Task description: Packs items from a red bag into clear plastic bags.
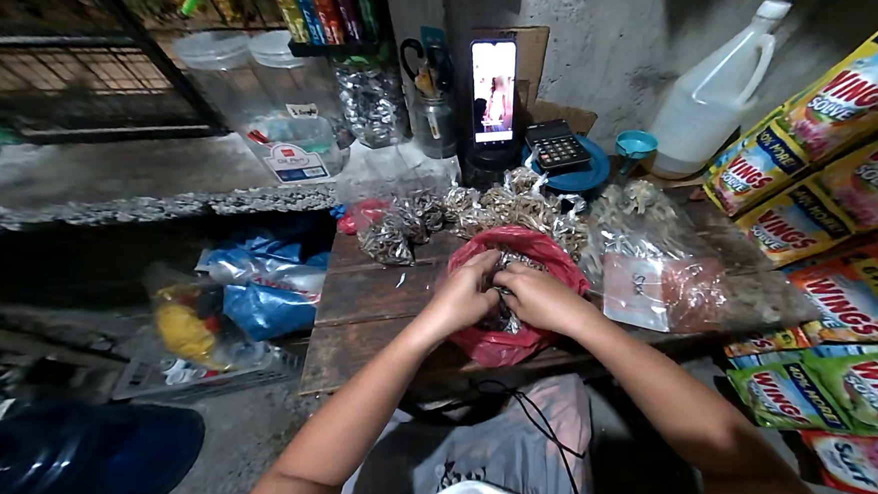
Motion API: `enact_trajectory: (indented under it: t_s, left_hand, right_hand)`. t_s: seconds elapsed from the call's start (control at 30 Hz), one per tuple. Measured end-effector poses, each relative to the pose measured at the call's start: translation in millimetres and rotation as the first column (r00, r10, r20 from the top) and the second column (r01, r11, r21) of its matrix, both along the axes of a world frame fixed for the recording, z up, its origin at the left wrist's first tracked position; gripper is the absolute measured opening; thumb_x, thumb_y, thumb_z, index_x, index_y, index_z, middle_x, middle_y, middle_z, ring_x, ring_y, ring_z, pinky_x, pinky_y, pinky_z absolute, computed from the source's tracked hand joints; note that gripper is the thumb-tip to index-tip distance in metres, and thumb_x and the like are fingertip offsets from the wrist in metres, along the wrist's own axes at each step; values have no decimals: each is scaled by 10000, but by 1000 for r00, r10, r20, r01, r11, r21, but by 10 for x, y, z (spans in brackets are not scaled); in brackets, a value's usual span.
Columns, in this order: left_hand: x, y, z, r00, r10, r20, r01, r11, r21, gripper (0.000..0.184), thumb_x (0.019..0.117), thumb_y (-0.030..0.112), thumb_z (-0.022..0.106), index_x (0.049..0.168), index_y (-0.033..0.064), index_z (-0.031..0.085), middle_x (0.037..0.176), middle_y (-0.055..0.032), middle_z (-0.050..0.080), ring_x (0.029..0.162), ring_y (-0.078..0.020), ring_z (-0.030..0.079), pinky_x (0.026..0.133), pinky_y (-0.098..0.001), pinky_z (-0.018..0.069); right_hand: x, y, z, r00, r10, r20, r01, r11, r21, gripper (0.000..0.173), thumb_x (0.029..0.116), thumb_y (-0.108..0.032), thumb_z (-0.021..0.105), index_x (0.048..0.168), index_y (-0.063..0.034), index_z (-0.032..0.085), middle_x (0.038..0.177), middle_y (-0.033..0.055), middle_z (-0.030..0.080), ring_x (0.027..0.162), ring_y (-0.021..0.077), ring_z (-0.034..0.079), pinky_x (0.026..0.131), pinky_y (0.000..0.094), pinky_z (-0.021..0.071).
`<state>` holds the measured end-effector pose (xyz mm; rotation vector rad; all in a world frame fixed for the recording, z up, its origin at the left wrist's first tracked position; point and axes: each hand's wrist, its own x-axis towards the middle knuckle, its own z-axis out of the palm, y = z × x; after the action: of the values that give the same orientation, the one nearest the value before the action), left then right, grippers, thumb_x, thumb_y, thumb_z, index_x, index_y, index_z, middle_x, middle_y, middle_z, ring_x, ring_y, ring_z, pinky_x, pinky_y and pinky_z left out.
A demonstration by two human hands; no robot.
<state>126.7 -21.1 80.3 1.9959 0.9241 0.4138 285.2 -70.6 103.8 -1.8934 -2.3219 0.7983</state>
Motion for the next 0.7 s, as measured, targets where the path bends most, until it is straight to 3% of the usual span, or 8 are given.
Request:
enact_trajectory:
  t_s: [0.07, 0.23, 0.33, 0.47, 0.5, 0.57, 0.63, 0.7]
  left_hand:
    - [-3, -10, 5, 1000, 7, 18, -7, 1000, -9, 556, 955, 6, 578, 1495, -34, 452, 1554, -205, 438, 1377, -265, 499, 1125, -422, 416]
    - [-1, 23, -44, 992, 62, 106, -53, 994, -92, 573, 955, 8, 583, 1512, 22, 447, 1545, -180, 441, 1206, -220, 610, 963, -375, 532]
    - [17, -10, -13, 993, 50, 106, -42, 996, -77, 565, 964, 7, 582, 1512, 15, 447, 1552, -182, 438, 1260, -222, 581, 1021, -375, 496]
    - [4, -31, -13, 985, 57, 160, -45, 996, -75, 537, 959, -5, 585, 1484, -1, 477, 1553, -181, 441, 1331, -216, 535, 1081, -370, 456]
    - [-6, -32, -9, 982, 72, 173, -56, 994, -93, 535, 958, -9, 581, 1483, 4, 478, 1536, -178, 455, 1245, -184, 586, 1012, -340, 501]
    - [-27, -31, 11, 973, 115, 199, -84, 984, -156, 539, 961, -21, 568, 1488, 2, 455, 1478, -182, 487, 933, -107, 650, 774, -266, 559]
    - [-49, -40, 58, 961, 159, 228, -109, 970, -218, 567, 961, -41, 557, 1511, 11, 427, 1414, -177, 535, 795, -77, 634, 681, -235, 546]
    - [-55, -62, 88, 955, 166, 247, -110, 968, -228, 574, 964, -46, 561, 1516, 11, 414, 1356, -172, 564, 756, -62, 621, 654, -221, 538]
  right_hand:
    - [37, 14, 49, 997, -28, -67, 30, 999, 29, 344, 1040, -98, 544, 1369, -15, 603, 1370, 253, 561, 1250, 398, 577, 1055, 558, 449]
    - [149, 33, 40, 930, -120, -347, 163, 982, 97, 455, 981, -121, 678, 1393, 1, 527, 1335, 234, 614, 1234, 347, 609, 1056, 525, 464]
    - [90, 24, 8, 921, -172, -350, 226, 967, 119, 435, 987, -112, 666, 1377, 15, 523, 1219, 237, 664, 1105, 349, 669, 979, 529, 511]
    - [-6, 22, 27, 948, -193, -253, 239, 957, 166, 425, 996, -131, 652, 1362, 31, 510, 1155, 248, 667, 1050, 382, 672, 941, 558, 512]
    - [-16, 19, 32, 946, -191, -261, 242, 953, 182, 409, 993, -136, 657, 1341, 38, 530, 1171, 251, 660, 1067, 382, 663, 953, 553, 506]
    - [7, 15, 52, 925, -162, -344, 239, 952, 193, 338, 1010, -142, 637, 1285, 53, 602, 1250, 247, 644, 1154, 359, 636, 1018, 521, 480]
    - [52, 23, 64, 901, -118, -418, 215, 958, 191, 277, 1042, -133, 576, 1239, 42, 661, 1229, 221, 676, 1150, 316, 650, 1021, 490, 484]
    - [63, 35, 52, 902, -81, -425, 183, 962, 203, 245, 1038, -92, 562, 1199, 38, 694, 1207, 205, 697, 1148, 299, 660, 1028, 482, 484]
